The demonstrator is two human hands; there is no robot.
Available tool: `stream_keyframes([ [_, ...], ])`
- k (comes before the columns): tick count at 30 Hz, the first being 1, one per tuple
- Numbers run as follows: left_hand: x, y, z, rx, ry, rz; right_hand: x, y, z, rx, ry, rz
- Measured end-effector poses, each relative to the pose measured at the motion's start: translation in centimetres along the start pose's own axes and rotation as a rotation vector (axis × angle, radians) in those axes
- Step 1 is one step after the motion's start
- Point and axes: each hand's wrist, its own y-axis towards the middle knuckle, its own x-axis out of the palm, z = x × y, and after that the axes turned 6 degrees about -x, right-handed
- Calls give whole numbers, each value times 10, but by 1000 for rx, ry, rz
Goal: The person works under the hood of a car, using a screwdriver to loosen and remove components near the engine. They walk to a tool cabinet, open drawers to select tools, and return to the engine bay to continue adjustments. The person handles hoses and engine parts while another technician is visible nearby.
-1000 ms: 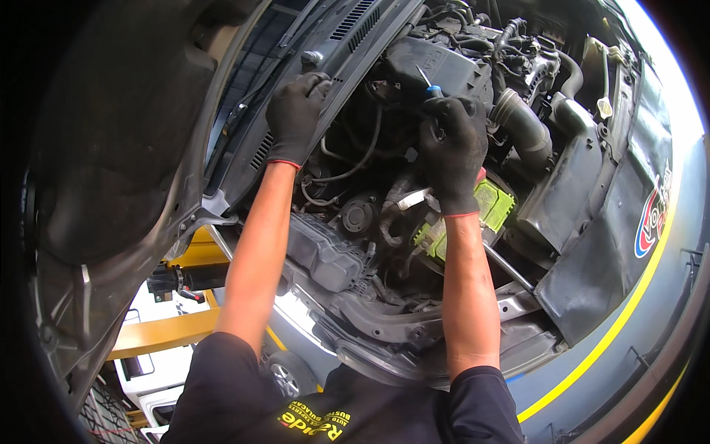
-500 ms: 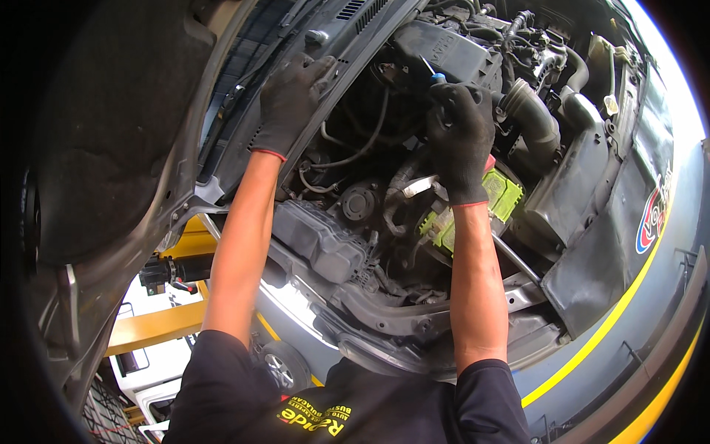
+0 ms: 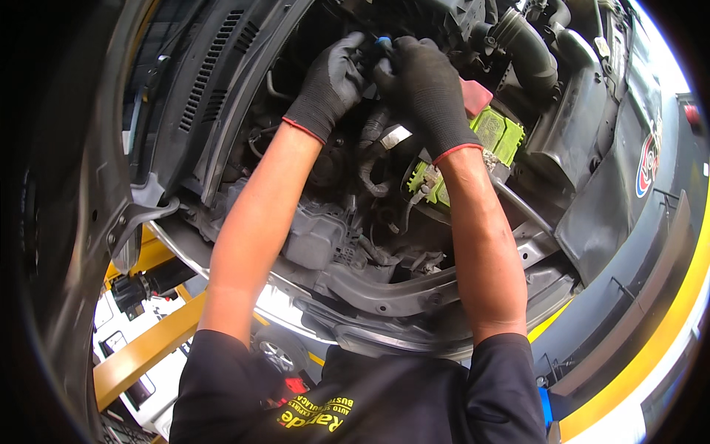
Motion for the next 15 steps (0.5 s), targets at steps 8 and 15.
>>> stream_keyframes([
  [8, -8, 14, -25, 421, 451, 141, 6, 2, -12, 104, -7, 2],
  [15, -8, 16, -29, 588, 343, 85, 22, 3, -23, 47, 79, 182],
])
